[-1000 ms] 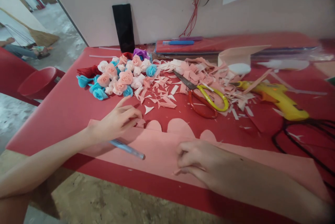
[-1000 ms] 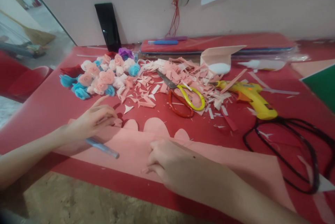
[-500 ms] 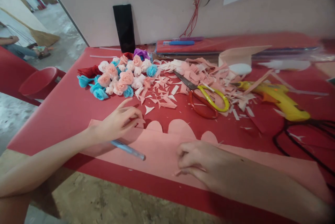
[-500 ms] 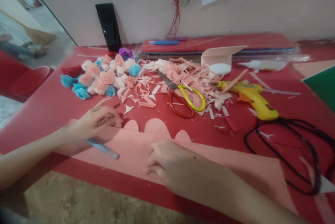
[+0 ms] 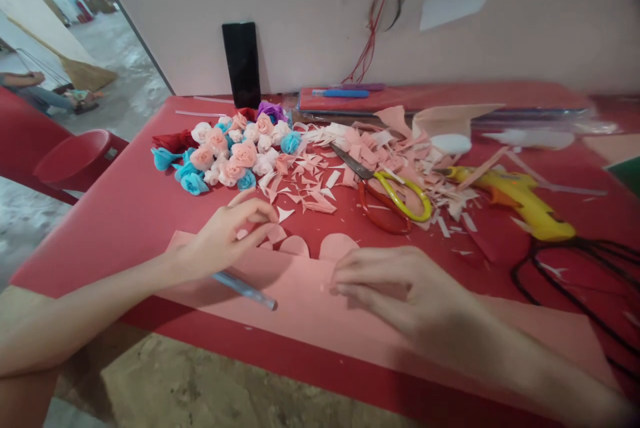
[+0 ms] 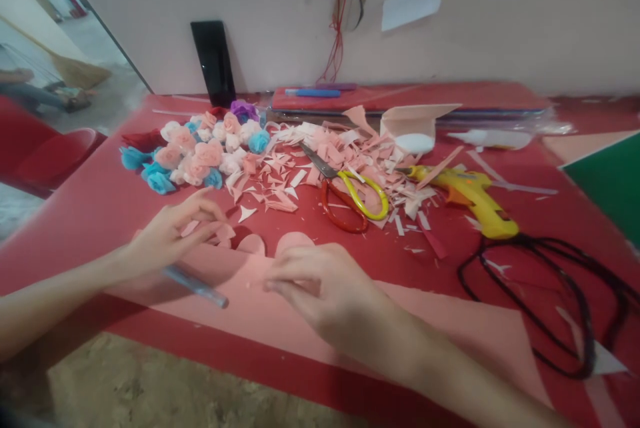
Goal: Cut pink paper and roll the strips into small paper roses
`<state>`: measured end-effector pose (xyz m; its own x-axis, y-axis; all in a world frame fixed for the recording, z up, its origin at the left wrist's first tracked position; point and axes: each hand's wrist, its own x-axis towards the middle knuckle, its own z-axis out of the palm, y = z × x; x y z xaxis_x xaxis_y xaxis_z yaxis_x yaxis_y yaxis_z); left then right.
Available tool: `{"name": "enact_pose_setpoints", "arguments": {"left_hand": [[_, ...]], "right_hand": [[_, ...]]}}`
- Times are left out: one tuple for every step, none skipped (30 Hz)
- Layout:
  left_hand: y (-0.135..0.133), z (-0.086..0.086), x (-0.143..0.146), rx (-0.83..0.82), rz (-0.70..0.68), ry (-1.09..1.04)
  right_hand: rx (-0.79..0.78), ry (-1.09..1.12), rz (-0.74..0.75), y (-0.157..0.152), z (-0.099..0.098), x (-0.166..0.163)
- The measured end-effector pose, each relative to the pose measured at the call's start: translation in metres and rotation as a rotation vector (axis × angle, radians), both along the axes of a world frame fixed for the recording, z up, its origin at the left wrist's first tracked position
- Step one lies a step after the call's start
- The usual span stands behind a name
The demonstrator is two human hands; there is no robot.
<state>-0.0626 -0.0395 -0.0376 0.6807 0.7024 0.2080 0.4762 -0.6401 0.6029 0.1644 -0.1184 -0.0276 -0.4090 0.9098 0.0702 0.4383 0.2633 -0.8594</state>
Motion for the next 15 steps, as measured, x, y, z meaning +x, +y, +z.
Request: {"name": "enact_pose_setpoints", "arguments": {"left_hand": [[-0.003,0.006,0.004,0.02,-0.017,-0.034],[-0.006,0.012,0.009,0.053,-0.05,-0.072],[-0.01,0.019,0.014,0.069,-0.095,-0.08],[-0.013,0.025,0.019,0.082,-0.13,-0.093],[-0.016,0.031,0.024,0.084,-0.173,-0.095],[-0.019,0.036,0.03,0.098,-0.203,-0.124],[-0.021,0.04,0.035,0.11,-0.221,-0.149],[-0.022,0.044,0.041,0.114,-0.227,-0.178],[-0.023,0.046,0.046,0.112,-0.225,-0.216],[-0.024,0.048,0.051,0.106,-0.22,-0.264],[-0.024,0.049,0.056,0.097,-0.22,-0.32],[-0.025,0.05,0.06,0.09,-0.23,-0.379],[-0.025,0.05,0.064,0.087,-0.245,-0.433],[-0.025,0.05,0.067,0.088,-0.261,-0.477],[-0.026,0.05,0.07,0.089,-0.267,-0.511]], "right_hand": [[0.012,0.04,-0.028,0.002,0.007,-0.002],[0.028,0.076,-0.05,0.002,0.013,-0.003],[0.053,0.119,-0.078,0.002,0.017,-0.003],[0.087,0.16,-0.11,0.002,0.02,-0.002],[0.122,0.195,-0.133,0.0,0.022,-0.001],[0.158,0.228,-0.153,-0.001,0.023,0.0],[0.2,0.257,-0.174,-0.003,0.024,0.002],[0.243,0.277,-0.194,-0.005,0.025,0.003],[0.277,0.279,-0.217,-0.007,0.026,0.005],[0.311,0.274,-0.242,-0.009,0.027,0.005],[0.343,0.261,-0.265,-0.011,0.028,0.006],[0.371,0.242,-0.284,-0.013,0.029,0.006],[0.393,0.221,-0.303,-0.015,0.03,0.006],[0.415,0.203,-0.32,-0.016,0.031,0.006],[0.436,0.19,-0.335,-0.017,0.031,0.005]]}}
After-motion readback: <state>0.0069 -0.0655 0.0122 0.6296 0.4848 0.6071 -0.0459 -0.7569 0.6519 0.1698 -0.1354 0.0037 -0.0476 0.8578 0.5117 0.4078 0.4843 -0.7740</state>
